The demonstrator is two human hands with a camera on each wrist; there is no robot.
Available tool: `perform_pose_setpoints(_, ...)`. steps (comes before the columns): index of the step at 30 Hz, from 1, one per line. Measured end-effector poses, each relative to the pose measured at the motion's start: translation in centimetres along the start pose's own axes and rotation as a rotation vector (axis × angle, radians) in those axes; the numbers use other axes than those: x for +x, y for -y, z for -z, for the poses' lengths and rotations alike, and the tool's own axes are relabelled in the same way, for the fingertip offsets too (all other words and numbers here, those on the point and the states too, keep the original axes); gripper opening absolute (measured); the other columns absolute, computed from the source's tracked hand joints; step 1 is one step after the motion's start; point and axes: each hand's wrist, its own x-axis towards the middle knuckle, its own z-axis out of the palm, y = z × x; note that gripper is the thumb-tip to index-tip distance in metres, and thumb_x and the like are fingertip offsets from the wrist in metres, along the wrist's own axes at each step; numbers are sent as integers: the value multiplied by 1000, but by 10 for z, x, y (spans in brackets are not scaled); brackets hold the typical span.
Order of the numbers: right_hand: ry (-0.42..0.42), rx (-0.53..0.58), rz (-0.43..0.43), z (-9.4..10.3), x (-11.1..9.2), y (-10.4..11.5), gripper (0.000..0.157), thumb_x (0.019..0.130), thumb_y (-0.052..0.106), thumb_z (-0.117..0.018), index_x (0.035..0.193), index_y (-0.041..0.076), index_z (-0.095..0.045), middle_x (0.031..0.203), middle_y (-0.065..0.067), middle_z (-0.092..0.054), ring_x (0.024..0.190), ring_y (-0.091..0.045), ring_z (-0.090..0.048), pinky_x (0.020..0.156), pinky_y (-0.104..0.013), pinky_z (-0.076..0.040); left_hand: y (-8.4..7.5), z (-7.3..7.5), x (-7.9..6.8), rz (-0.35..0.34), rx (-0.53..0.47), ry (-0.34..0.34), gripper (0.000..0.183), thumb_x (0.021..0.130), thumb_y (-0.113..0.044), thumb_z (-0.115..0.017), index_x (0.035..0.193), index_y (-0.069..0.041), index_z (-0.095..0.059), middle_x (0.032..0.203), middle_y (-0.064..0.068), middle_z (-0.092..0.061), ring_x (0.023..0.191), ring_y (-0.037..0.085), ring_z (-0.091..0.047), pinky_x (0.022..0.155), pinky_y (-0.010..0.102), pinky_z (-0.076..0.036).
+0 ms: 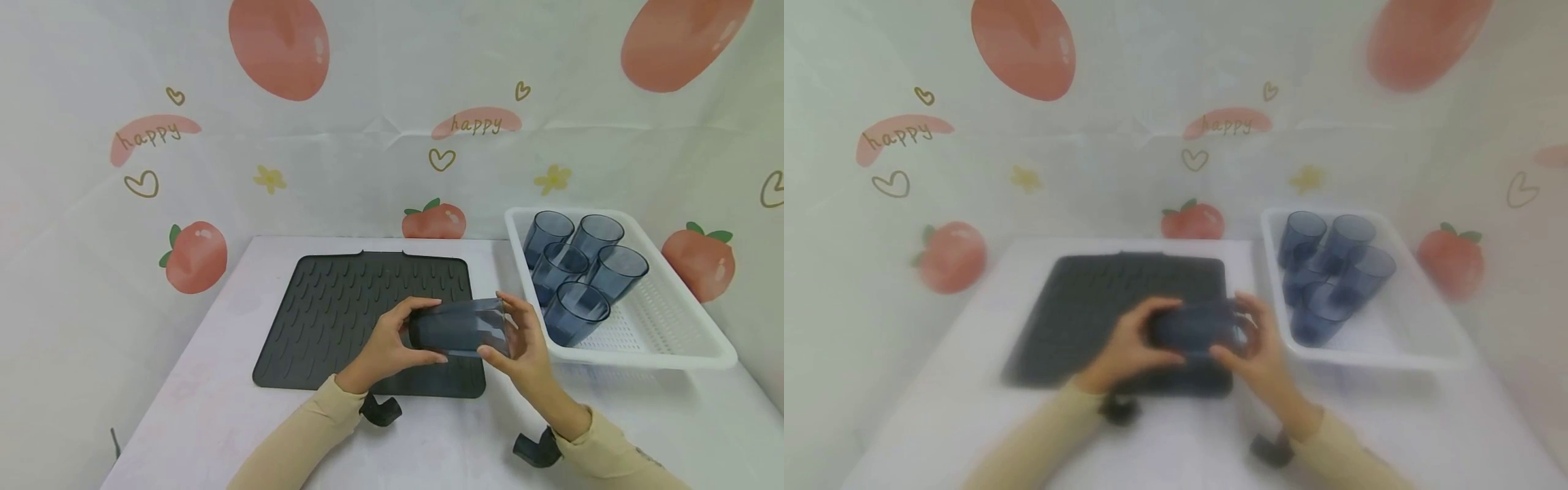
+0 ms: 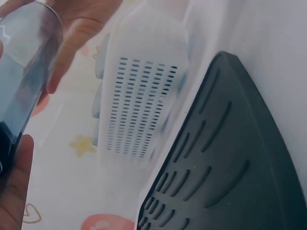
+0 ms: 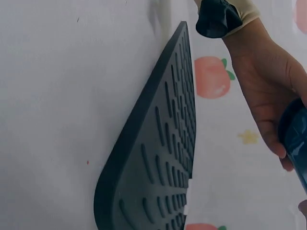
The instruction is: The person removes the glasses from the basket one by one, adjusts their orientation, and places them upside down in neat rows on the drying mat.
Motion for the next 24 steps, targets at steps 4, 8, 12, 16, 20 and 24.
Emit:
perform_pose_setpoints(4,48,14,-39,5,1,0,83,71,-25,-65,142,-4,-29,129,-10,-45,112,-12,-56,88,-20,-54,-3,3,1,-13,-19,-17,79,67,-4,-87,135,-8,-49,129,12,-56,106,20,-62,84,34,-58)
perform_pose_setpoints(8,86,1,-91,9,0,0,85,70,-25,-66,142,-2,-27,130,-6,-45,112,-10,-54,86,-21,-55,-8,6,2,-27,-55,-29,76,67,-4,-88,133,-10,-51,125,13,-58,103,22,-62,82,36,-59)
perform_pose_setpoints(12,109,-39,-130,11,0,0,83,72,-21,-69,141,1,-27,130,-1,-45,112,-9,-53,85,-22,-55,-11,7,2,-25,-103,-42,76,66,1,-87,132,-8,-51,124,15,-58,102,23,-62,81,39,-59)
perform_pose_setpoints(16,136,-57,-151,12,-1,-2,83,72,-19,-71,140,0,-26,131,1,-44,114,-9,-51,85,-23,-55,-14,7,3,-29,-155,-54,77,64,9,-85,131,-5,-50,127,18,-56,106,20,-60,82,37,-58)
perform_pose_setpoints(20,164,-83,-192,14,-3,-4,83,73,-17,-72,139,-2,-26,133,1,-42,117,-8,-51,87,-23,-55,-15,7,4,-73,-228,-56,79,62,18,-82,131,3,-47,129,18,-55,110,18,-58,87,35,-57)
perform_pose_setpoints(24,197,-164,-235,14,-5,-7,83,74,-12,-75,140,-2,-26,136,-4,-40,118,-5,-50,89,-22,-53,-15,8,6,-121,-311,-47,74,68,12,-81,131,8,-43,131,9,-56,115,18,-57,90,36,-56)
